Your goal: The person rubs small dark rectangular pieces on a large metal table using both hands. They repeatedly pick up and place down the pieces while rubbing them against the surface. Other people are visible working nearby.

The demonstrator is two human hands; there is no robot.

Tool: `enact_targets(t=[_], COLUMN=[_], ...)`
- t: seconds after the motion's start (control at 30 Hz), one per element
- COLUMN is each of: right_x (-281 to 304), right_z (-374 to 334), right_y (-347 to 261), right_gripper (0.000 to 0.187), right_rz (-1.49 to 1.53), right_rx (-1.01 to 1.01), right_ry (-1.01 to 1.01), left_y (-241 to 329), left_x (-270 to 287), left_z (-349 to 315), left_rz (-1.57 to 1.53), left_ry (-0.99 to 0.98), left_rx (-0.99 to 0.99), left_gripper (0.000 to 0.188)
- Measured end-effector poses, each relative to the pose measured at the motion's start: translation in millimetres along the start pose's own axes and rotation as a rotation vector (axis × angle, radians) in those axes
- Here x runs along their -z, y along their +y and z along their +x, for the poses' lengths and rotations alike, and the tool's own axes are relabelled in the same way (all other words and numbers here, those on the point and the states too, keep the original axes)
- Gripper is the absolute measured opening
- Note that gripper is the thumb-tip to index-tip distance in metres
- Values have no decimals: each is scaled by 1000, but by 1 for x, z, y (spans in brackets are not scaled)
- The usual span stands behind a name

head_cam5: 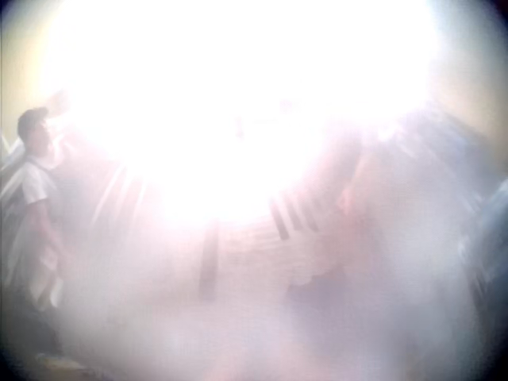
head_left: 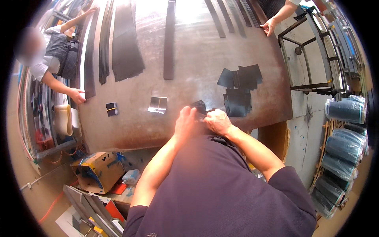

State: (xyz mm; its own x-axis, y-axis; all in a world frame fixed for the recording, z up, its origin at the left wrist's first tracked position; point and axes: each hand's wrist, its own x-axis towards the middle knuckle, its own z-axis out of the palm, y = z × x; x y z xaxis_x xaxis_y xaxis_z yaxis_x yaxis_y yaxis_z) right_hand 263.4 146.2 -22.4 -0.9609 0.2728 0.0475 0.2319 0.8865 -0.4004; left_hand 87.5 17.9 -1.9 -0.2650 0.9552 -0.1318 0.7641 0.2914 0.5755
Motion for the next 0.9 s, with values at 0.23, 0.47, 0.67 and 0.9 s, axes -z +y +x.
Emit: enact_targets(t=[0.23,0.47,0.67,0.9], right_x=[23,7,3,34], right_z=[7,-5,-4,-1], right_y=[-14,-6,-3,-3], right_gripper=[23,30,25,21], right_rz=[-74,-175,-136,-179], right_rx=[-57,-20,-29,-60], right_ry=[-141,-319,-360,-223], left_y=[-12,-16,-45,-80], left_x=[-10,-5,-8,42], left_z=[-4,13,1,-69], left_rz=[31,163,-326,-1639], left_ry=[43,-48,285,116], left_rx=[-92,-136,-68,568], left_gripper=[36,18,10,24])
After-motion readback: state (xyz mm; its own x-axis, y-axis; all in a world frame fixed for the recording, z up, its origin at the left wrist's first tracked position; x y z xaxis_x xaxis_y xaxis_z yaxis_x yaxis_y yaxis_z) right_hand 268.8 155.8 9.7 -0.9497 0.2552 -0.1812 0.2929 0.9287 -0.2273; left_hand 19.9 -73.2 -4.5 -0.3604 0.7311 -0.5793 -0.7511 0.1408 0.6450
